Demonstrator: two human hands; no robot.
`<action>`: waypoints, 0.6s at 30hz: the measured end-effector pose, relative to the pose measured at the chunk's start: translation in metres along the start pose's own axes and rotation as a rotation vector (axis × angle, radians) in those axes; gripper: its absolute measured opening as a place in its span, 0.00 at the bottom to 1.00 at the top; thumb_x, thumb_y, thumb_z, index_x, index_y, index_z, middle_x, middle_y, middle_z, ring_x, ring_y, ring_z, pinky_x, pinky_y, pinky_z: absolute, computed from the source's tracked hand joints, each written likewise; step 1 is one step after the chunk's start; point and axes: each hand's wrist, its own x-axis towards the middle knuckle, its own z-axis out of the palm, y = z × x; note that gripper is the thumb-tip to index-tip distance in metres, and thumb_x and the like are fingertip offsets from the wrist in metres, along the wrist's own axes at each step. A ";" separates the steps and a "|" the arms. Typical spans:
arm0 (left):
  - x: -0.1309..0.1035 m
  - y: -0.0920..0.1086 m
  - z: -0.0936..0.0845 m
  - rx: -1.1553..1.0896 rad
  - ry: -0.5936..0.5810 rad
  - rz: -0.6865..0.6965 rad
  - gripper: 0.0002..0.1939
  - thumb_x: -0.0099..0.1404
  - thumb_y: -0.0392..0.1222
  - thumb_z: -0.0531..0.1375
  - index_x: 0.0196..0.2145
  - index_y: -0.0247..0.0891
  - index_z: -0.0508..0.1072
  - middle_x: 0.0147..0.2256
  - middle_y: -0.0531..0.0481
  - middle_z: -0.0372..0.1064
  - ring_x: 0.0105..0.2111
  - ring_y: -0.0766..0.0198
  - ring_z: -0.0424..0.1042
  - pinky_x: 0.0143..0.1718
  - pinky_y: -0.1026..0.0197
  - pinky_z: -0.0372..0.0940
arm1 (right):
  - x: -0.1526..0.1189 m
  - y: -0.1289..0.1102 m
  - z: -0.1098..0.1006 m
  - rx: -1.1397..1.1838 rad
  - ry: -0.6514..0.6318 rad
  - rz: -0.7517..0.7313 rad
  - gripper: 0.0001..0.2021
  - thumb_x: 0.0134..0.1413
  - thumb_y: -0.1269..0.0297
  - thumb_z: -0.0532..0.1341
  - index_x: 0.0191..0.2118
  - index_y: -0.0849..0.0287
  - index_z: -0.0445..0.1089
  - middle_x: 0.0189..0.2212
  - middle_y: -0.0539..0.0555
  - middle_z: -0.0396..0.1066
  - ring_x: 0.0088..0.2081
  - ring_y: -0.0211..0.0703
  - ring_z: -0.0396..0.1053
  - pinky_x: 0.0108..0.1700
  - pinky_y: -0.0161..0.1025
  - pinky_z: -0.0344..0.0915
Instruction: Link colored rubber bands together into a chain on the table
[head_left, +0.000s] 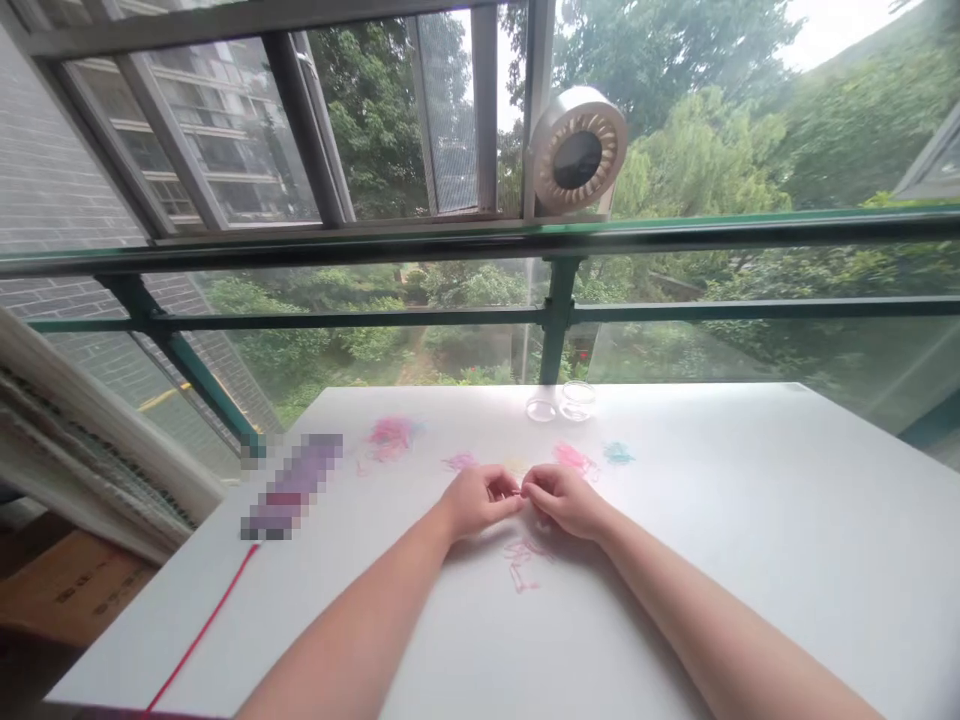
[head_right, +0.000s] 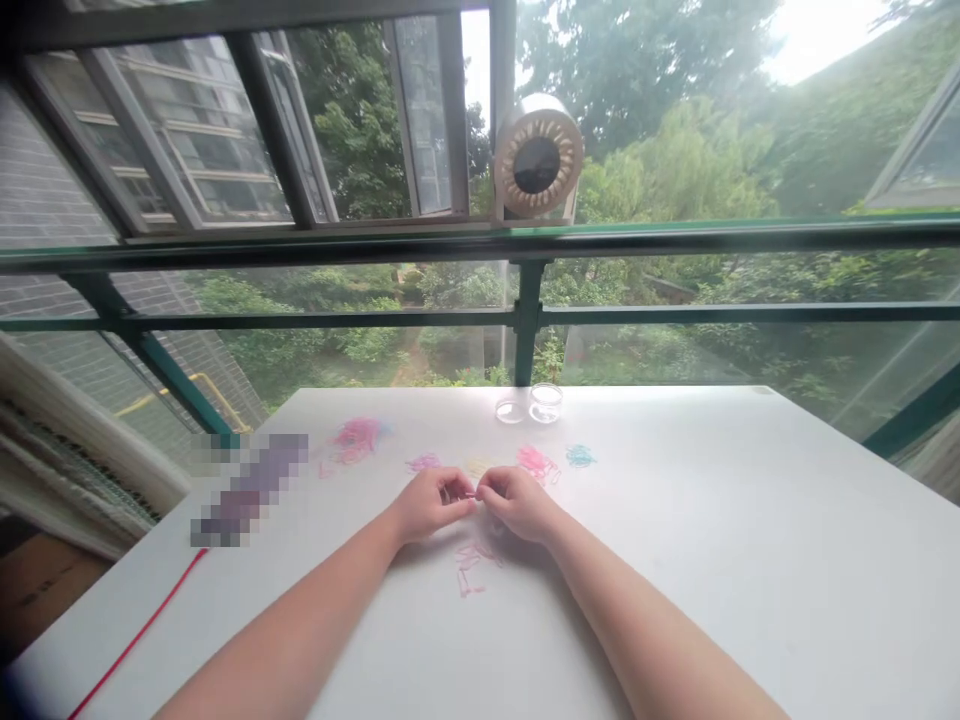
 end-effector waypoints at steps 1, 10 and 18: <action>-0.001 0.001 -0.001 -0.003 -0.010 0.004 0.13 0.53 0.47 0.60 0.30 0.33 0.71 0.23 0.52 0.66 0.22 0.72 0.61 0.24 0.68 0.57 | 0.000 0.000 -0.001 0.005 -0.015 -0.012 0.08 0.52 0.64 0.52 0.26 0.60 0.64 0.15 0.47 0.63 0.18 0.34 0.64 0.21 0.30 0.59; -0.002 0.007 0.006 0.284 -0.035 0.114 0.09 0.52 0.44 0.59 0.25 0.34 0.68 0.22 0.54 0.64 0.22 0.71 0.60 0.26 0.67 0.55 | 0.003 0.003 -0.003 -0.014 -0.014 -0.099 0.08 0.51 0.65 0.53 0.26 0.61 0.65 0.15 0.48 0.64 0.18 0.34 0.63 0.22 0.30 0.57; 0.029 0.044 -0.017 0.433 -0.506 -0.139 0.17 0.44 0.53 0.63 0.28 0.38 0.73 0.24 0.54 0.69 0.23 0.68 0.65 0.24 0.67 0.56 | 0.007 0.004 -0.002 -0.012 0.048 -0.119 0.08 0.50 0.65 0.53 0.26 0.61 0.66 0.16 0.48 0.65 0.18 0.33 0.62 0.22 0.30 0.57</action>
